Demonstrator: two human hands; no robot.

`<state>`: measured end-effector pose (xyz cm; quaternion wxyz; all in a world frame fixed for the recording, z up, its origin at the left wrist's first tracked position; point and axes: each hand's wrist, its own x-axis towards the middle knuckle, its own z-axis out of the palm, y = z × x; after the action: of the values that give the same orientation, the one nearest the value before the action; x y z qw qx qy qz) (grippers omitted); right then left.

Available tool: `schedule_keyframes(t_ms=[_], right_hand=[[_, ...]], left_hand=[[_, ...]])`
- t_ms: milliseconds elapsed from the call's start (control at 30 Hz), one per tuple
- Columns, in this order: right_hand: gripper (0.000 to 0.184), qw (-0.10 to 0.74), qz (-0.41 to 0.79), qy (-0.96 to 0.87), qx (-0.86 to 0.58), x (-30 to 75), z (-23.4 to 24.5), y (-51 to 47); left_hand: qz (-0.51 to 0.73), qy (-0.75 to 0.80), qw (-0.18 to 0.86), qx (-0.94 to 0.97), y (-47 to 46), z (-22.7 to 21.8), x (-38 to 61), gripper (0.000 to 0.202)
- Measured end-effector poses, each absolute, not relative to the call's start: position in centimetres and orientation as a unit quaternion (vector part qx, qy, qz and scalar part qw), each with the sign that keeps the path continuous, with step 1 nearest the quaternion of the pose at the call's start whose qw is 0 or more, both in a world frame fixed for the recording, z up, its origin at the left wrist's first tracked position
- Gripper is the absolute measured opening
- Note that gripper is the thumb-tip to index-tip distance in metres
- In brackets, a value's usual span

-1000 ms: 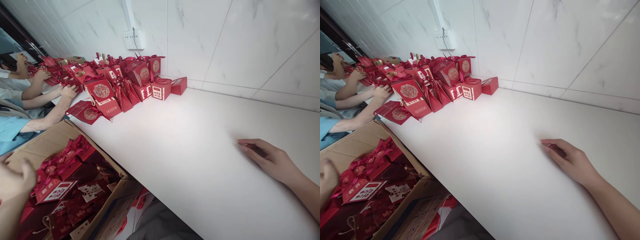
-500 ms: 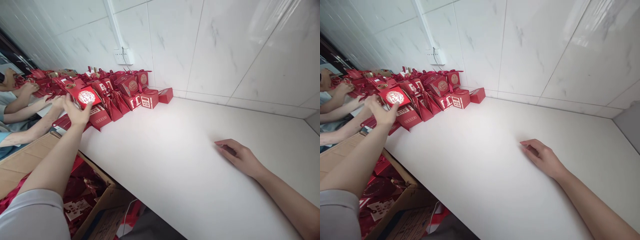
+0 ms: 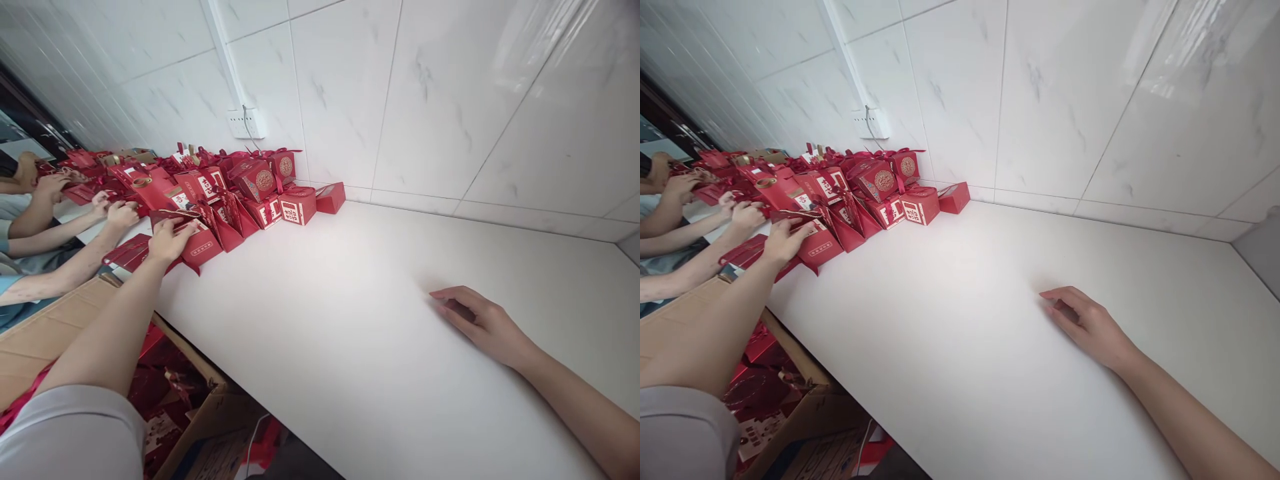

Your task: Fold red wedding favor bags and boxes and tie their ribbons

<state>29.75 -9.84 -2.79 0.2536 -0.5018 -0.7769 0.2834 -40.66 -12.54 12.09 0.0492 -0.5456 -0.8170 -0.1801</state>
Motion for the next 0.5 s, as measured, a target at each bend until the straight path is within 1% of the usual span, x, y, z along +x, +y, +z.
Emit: schedule_keyframes(t_ms=[100,200,367,433,500], right_hand=[[0.036,0.252,0.283,-0.777,-0.503,29.9,-2.9,-9.9],[0.037,0.253,0.281,-0.777,-0.503,29.9,-2.9,-9.9],[0.035,0.252,0.284,-0.776,-0.504,29.9,-2.9,-9.8],[0.035,0.252,0.285,-0.776,-0.504,29.9,-2.9,-9.8],[0.036,0.252,0.287,-0.776,-0.502,29.8,-3.0,-9.7]], left_hand=[[-0.141,-0.822,0.052,-0.549,-13.4,11.4,-39.3,0.104],[-0.113,-0.818,0.052,-0.561,-14.3,11.3,-37.8,0.108],[-0.028,-0.834,0.043,-0.549,-15.6,13.0,-36.6,0.104],[-0.014,-0.848,0.034,-0.528,-16.1,13.8,-36.1,0.106],[0.003,-0.868,-0.003,-0.496,-16.4,14.5,-35.0,0.114]])
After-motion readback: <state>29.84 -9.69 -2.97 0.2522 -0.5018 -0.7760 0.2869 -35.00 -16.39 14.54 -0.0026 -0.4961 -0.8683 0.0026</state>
